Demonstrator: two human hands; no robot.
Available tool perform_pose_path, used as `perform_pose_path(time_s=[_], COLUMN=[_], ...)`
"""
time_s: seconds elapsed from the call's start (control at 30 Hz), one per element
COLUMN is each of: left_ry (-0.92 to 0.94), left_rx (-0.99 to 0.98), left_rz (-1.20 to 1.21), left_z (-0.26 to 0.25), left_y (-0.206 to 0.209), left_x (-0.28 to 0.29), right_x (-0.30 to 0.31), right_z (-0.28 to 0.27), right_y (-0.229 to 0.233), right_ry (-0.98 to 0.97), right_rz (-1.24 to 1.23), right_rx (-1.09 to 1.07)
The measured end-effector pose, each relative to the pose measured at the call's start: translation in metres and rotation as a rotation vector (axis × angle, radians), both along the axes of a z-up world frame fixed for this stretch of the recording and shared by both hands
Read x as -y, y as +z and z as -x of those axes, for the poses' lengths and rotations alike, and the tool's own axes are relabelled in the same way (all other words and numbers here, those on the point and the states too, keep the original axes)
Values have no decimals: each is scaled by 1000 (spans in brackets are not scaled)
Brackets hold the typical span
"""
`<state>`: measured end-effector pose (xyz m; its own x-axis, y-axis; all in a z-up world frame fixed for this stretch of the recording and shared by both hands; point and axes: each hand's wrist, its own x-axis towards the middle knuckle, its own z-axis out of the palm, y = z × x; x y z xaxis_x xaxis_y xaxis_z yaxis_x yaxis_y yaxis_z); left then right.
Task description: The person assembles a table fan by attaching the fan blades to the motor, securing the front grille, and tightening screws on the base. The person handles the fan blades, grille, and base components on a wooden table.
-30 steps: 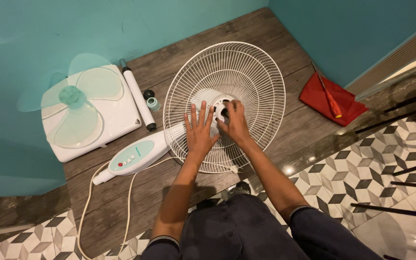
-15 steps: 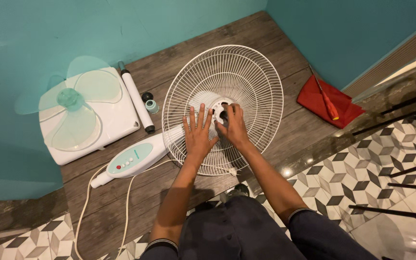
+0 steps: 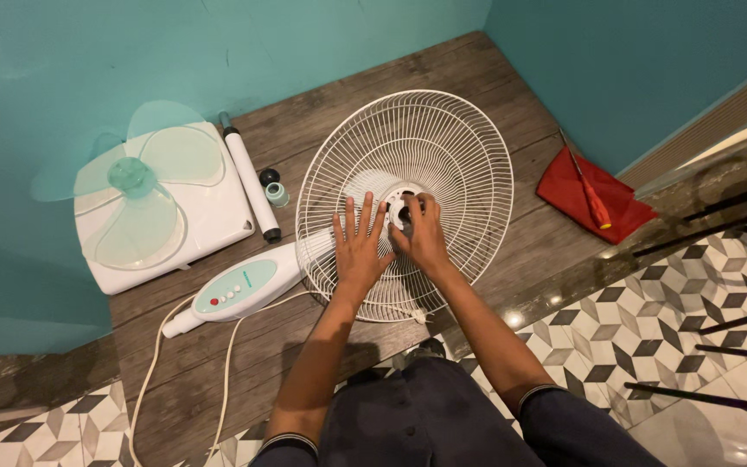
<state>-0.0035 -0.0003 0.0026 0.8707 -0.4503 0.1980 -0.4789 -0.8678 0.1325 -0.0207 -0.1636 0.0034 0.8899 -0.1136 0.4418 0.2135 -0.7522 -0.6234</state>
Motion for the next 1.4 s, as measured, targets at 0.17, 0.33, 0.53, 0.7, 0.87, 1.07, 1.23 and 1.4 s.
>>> perform_pose_path(time_s=[0.17, 0.33, 0.53, 0.7, 0.87, 1.07, 1.23, 1.4], left_ry=[-5, -10, -6, 13, 2, -6, -28, -14], left_rx=[-4, 6, -16, -114, 2, -229, -142, -188], left_rz=[39, 39, 24, -53, -40, -105, -7, -23], left_z=[-2, 0, 0, -5, -2, 11, 2, 15], left_y=[-1, -1, 2, 1, -2, -19, -33, -40], left_x=[1, 0, -1, 2, 0, 1, 4, 2], right_x=[9, 14, 3, 6, 10, 8, 15, 10], right_z=[-5, -3, -2, -6, -1, 7, 0, 16], right_y=[3, 10, 2, 2, 12, -14, -46, -61], right_ry=[121, 141, -24, 60, 111, 82, 88, 85], right_rz=[211, 201, 16, 102, 218, -82, -40, -104], right_rx=[32, 32, -21, -71, 21, -85, 52, 1])
